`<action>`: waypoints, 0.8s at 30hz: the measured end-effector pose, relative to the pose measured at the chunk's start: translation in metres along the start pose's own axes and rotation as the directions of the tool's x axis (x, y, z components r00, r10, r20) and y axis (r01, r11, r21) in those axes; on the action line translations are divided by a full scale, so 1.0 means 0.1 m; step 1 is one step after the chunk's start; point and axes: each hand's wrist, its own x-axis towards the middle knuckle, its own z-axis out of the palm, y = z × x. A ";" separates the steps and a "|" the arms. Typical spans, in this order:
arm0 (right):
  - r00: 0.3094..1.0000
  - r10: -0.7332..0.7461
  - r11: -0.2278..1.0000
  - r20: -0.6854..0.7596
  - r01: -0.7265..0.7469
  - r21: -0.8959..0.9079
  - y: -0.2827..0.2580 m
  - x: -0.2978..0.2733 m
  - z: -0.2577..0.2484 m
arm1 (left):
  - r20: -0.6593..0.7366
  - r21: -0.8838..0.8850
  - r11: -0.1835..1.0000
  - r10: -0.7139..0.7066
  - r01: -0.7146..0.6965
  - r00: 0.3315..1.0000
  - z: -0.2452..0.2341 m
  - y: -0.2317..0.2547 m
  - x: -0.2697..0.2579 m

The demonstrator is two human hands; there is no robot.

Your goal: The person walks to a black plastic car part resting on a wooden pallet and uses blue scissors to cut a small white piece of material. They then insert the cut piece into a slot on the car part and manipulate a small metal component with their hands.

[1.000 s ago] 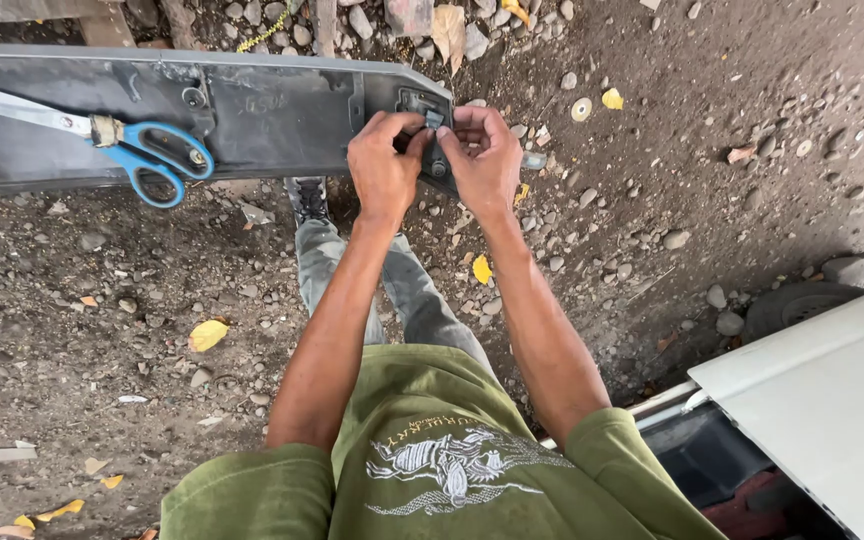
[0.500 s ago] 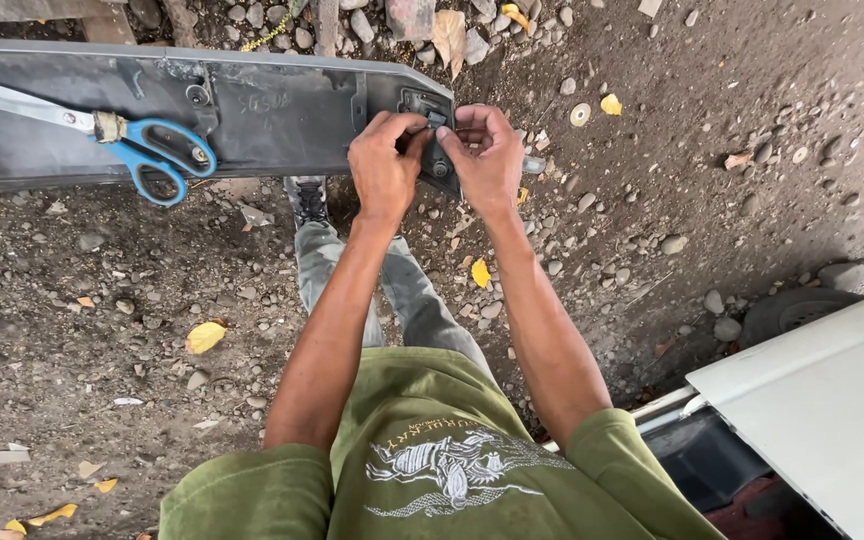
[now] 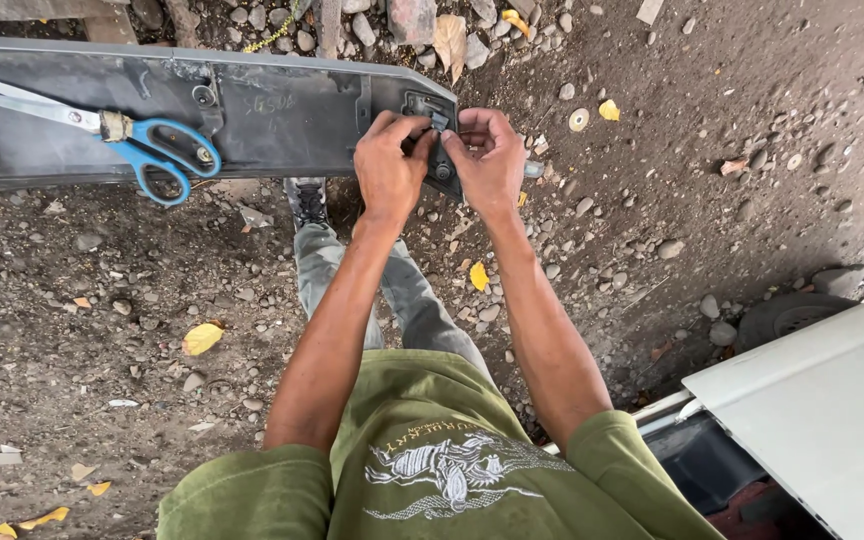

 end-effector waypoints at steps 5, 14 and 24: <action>1.000 0.024 1.000 -0.017 -0.024 -0.014 -0.02 0.01 0.01 | -0.001 -0.006 1.000 0.009 -0.009 1.000 0.02 -0.01 -0.01; 0.998 0.030 0.997 -0.048 -0.034 -0.070 -0.07 0.03 0.05 | -0.005 0.008 1.000 -0.014 0.014 1.000 0.01 0.01 0.00; 0.998 0.019 0.999 -0.058 -0.021 -0.042 -0.01 0.07 0.07 | 0.078 -0.015 1.000 -0.017 0.018 0.997 -0.10 0.02 0.02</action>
